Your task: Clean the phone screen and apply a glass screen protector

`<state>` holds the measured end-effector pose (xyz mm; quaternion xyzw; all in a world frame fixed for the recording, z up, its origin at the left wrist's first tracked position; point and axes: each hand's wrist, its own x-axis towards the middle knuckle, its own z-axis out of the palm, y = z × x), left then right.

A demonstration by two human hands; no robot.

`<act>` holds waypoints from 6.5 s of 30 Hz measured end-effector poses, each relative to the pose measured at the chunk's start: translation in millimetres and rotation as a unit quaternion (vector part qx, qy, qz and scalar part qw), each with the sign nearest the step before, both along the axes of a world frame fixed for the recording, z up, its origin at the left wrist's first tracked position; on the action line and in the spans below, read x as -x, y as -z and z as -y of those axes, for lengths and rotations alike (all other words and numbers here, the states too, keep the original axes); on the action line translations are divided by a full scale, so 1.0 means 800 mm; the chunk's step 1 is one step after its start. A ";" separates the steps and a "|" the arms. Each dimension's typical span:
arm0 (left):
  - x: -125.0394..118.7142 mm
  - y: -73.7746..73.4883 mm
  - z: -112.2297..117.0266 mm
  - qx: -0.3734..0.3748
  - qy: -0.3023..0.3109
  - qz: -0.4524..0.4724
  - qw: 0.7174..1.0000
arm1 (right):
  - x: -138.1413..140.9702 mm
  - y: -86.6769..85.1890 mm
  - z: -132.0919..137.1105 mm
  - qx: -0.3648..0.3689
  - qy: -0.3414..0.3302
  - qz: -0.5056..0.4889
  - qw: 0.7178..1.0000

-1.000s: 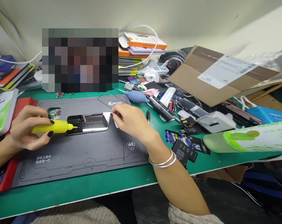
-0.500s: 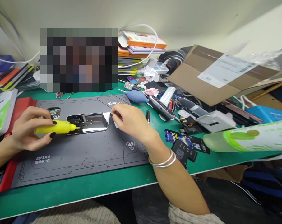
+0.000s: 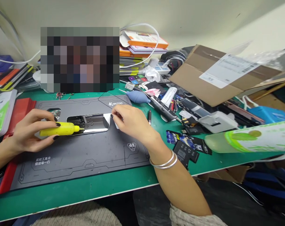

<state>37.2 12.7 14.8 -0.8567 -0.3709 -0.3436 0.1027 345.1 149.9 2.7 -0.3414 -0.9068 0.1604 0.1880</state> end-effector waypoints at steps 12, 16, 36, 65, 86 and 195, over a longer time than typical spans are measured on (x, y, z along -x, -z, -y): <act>0.000 0.002 0.004 0.021 -0.013 -0.014 1.000 | 0.000 0.001 -0.001 0.005 0.000 -0.003 1.000; -0.002 0.003 0.003 0.024 -0.007 -0.024 0.999 | 0.000 0.001 -0.001 0.008 -0.003 -0.003 1.000; 0.003 0.008 0.002 0.012 -0.019 -0.045 0.999 | 0.000 0.002 0.000 0.008 0.001 0.003 1.000; 0.000 0.010 0.007 0.016 -0.045 -0.051 0.998 | 0.001 0.001 0.000 0.005 -0.004 0.004 1.000; -0.011 0.006 0.008 -0.002 -0.053 -0.050 0.997 | 0.002 -0.003 0.002 0.000 0.002 0.014 1.000; 0.001 0.003 -0.009 0.191 -0.214 0.070 0.955 | -0.004 0.047 -0.060 0.325 0.050 -0.319 0.889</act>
